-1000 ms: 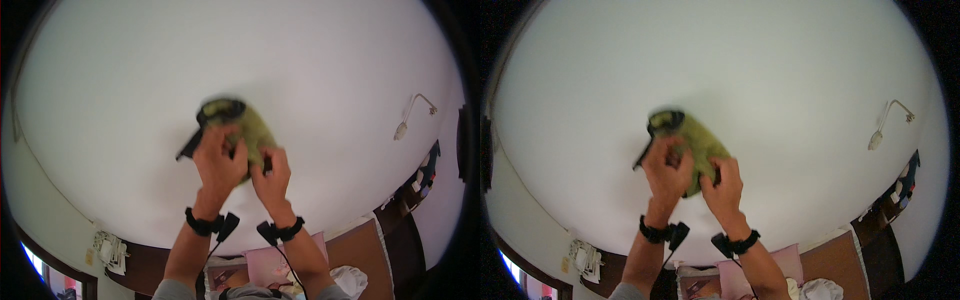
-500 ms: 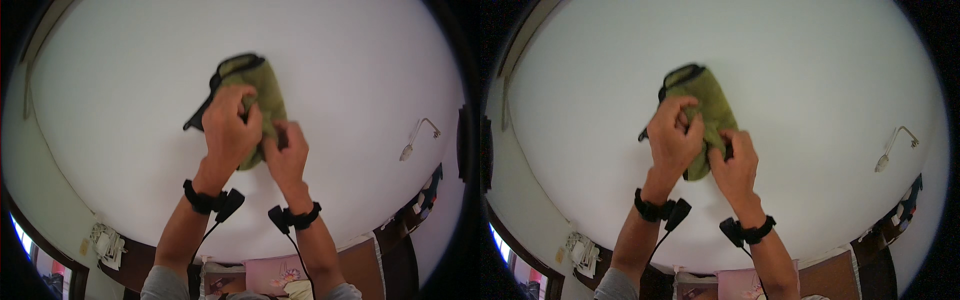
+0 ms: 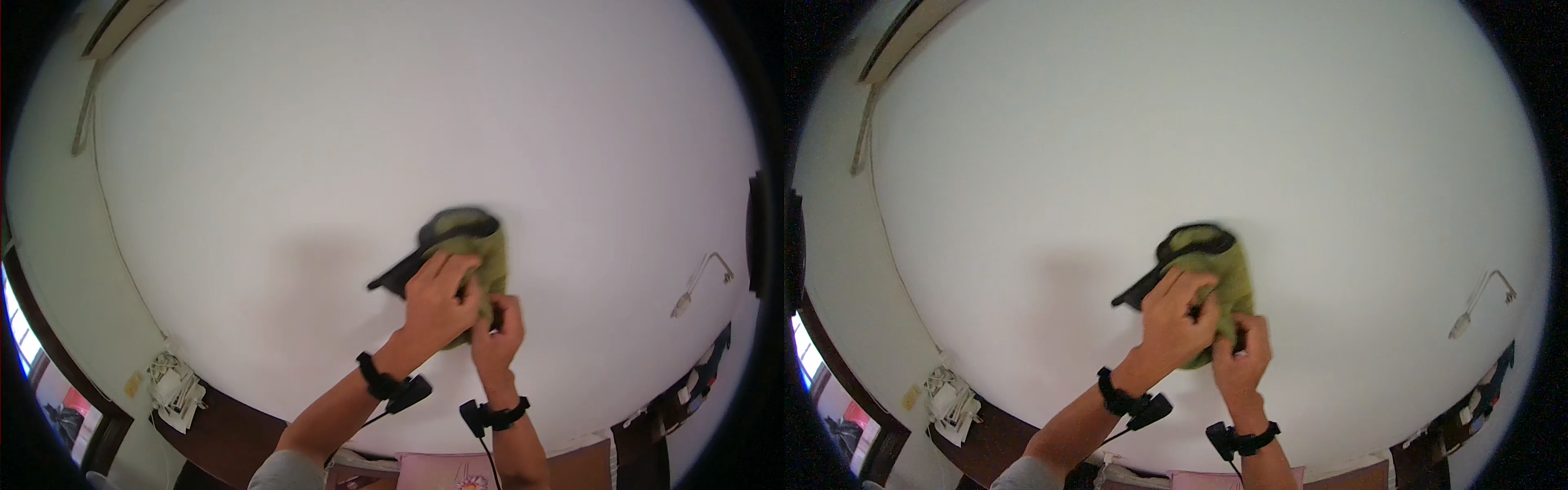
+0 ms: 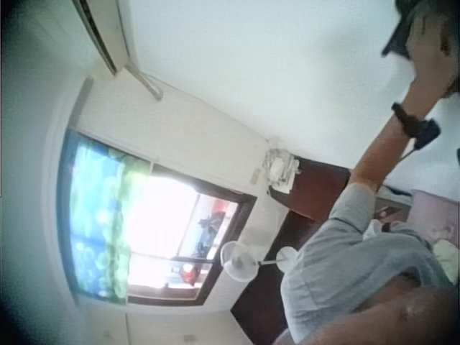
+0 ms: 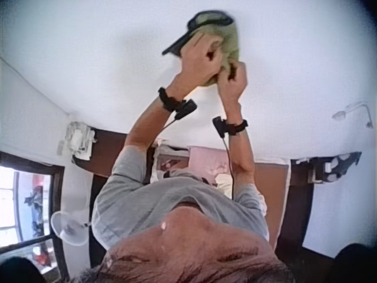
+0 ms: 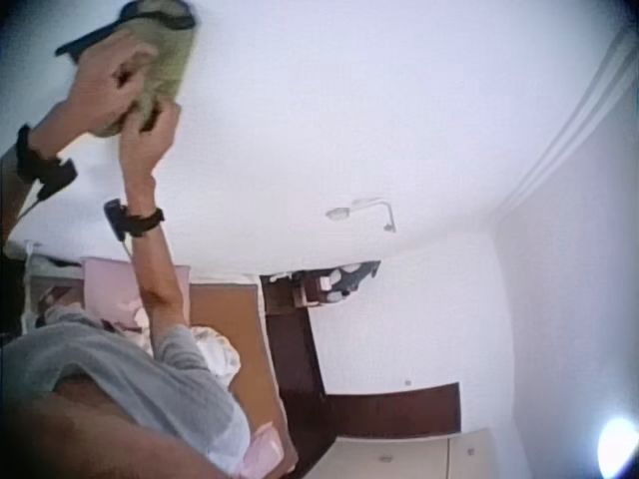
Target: Cleaning a bedroom wall using a green microfiber cloth.
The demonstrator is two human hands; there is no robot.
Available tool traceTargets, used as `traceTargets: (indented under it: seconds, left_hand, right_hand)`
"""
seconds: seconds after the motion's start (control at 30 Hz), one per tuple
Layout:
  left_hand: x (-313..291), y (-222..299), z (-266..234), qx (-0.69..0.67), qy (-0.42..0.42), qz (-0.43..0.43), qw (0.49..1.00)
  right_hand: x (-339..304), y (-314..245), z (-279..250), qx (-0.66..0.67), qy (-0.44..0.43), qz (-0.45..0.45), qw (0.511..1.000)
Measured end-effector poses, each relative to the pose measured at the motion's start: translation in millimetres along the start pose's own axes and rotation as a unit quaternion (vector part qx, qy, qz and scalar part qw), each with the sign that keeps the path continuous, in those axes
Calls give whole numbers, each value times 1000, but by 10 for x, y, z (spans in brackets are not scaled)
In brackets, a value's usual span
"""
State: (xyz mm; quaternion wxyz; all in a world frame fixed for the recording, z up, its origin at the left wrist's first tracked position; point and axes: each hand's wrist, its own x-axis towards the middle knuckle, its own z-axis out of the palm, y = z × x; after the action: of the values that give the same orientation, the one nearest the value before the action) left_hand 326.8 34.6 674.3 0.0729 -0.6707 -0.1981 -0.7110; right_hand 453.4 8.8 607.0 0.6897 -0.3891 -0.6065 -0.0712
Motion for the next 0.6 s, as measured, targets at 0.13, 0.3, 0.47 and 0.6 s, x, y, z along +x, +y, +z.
traceTargets:
  seconds: [0.13,0.3,0.47,0.6]
  left_hand:
    - [752,104,14,6,28,74,997]
    - [923,59,-68,52,30,70,996]
    - [845,-82,-179,77,47,74,993]
    - [894,-188,-359,90,68,85,990]
  right_hand:
    - [574,-339,180,105,66,43,991]
    - [786,-533,362,58,71,-15,996]
    - [722,-545,504,-8,58,-72,996]
    - [721,-688,641,-12,31,-92,995]
